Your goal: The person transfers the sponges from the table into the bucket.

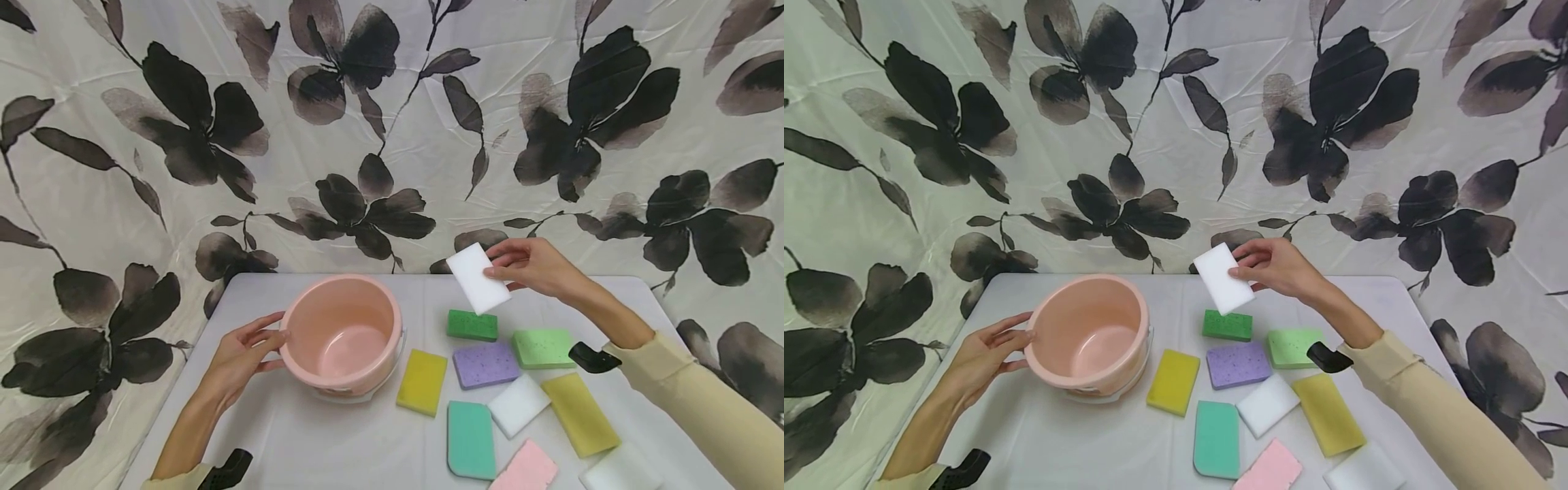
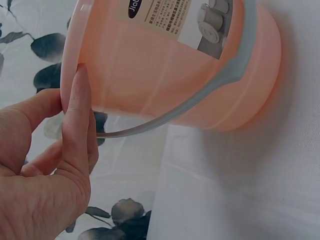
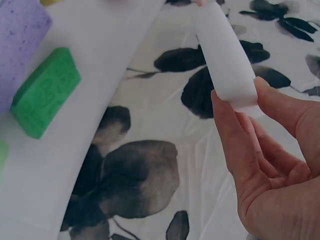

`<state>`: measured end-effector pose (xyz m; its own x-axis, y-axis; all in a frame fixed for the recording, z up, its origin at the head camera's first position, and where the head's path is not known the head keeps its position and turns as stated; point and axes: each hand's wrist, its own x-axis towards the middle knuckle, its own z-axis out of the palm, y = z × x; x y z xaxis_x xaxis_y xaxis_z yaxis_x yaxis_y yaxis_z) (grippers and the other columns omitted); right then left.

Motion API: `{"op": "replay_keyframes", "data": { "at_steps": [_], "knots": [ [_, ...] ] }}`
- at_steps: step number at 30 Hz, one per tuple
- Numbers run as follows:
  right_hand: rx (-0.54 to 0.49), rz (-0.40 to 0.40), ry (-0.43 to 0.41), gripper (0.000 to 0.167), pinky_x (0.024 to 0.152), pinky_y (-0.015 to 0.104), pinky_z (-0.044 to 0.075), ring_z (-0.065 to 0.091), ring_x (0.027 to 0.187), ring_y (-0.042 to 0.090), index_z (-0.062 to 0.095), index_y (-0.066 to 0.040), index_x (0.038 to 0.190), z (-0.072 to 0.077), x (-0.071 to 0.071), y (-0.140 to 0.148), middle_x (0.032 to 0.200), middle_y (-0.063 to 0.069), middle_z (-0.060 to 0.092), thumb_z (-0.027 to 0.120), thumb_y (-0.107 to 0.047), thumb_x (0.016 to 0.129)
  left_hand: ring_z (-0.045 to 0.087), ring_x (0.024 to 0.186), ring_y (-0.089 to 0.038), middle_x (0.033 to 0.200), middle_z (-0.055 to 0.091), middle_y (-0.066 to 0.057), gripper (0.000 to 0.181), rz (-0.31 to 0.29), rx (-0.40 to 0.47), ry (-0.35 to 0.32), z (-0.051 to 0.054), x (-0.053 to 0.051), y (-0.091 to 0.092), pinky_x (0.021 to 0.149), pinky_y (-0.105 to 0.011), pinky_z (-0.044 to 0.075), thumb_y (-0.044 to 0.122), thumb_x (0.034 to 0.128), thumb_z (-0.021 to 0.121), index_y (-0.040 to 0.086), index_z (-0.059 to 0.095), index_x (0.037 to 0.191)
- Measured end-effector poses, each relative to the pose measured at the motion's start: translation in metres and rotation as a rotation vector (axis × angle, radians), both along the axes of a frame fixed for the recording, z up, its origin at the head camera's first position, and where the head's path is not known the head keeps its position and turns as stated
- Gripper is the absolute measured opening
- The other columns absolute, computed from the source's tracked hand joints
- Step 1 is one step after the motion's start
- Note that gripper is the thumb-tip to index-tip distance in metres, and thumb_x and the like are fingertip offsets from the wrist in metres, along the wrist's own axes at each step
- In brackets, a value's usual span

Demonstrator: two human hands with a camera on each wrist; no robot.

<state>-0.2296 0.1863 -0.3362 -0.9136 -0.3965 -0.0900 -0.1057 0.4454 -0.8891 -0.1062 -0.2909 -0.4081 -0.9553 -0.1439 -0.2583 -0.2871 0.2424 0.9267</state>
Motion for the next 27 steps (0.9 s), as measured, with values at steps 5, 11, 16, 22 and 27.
{"op": "replay_keyframes", "data": {
  "at_steps": [5, 11, 16, 22, 27],
  "knots": [
    [-0.018, 0.040, 0.012, 0.042, 0.075, 0.035, 0.064, 0.069, 0.086, 0.017, 0.062, 0.007, 0.128, 0.002, -0.004, -0.017, 0.104, 0.016, 0.070, 0.077, -0.011, 0.093, 0.070, 0.094, -0.008, 0.112, 0.069, -0.006, 0.066, 0.000, 0.010, -0.007, 0.000, 0.000, 0.001, 0.082, -0.032, 0.063, 0.028, 0.0973, 0.074, 0.007, 0.046, 0.153],
    [-0.051, 0.079, 0.007, 0.040, 0.076, 0.040, 0.065, 0.070, 0.085, 0.017, 0.063, 0.008, 0.126, 0.005, -0.007, -0.040, 0.102, 0.017, 0.071, 0.077, -0.006, 0.092, 0.071, 0.093, -0.008, 0.111, 0.069, -0.005, 0.066, -0.004, 0.017, -0.004, 0.000, 0.001, 0.000, 0.082, -0.032, 0.063, 0.027, 0.0972, 0.074, 0.006, 0.046, 0.153],
    [-0.049, 0.087, -0.004, 0.039, 0.076, 0.043, 0.065, 0.071, 0.085, 0.017, 0.065, 0.006, 0.125, 0.008, -0.009, -0.059, 0.101, 0.016, 0.072, 0.078, -0.004, 0.090, 0.072, 0.092, -0.009, 0.112, 0.069, -0.006, 0.068, -0.011, 0.010, -0.001, 0.001, 0.000, -0.002, 0.082, -0.032, 0.063, 0.029, 0.0966, 0.075, 0.006, 0.046, 0.153],
    [-0.041, 0.154, 0.024, 0.037, 0.075, 0.046, 0.065, 0.073, 0.085, 0.023, 0.066, 0.005, 0.122, 0.012, -0.010, -0.080, 0.101, 0.018, 0.072, 0.080, -0.005, 0.089, 0.072, 0.091, -0.009, 0.111, 0.069, -0.005, 0.068, -0.005, 0.013, -0.001, 0.001, 0.000, -0.002, 0.082, -0.033, 0.063, 0.029, 0.0959, 0.076, 0.006, 0.047, 0.153],
    [-0.038, 0.201, 0.026, 0.036, 0.071, 0.041, 0.065, 0.072, 0.085, 0.022, 0.067, 0.004, 0.121, 0.012, -0.009, -0.098, 0.099, 0.015, 0.071, 0.080, -0.005, 0.089, 0.072, 0.091, -0.008, 0.109, 0.069, -0.003, 0.068, -0.002, 0.025, -0.003, 0.000, 0.000, 0.000, 0.081, -0.032, 0.063, 0.028, 0.0961, 0.075, 0.005, 0.046, 0.153]
  ]
}}
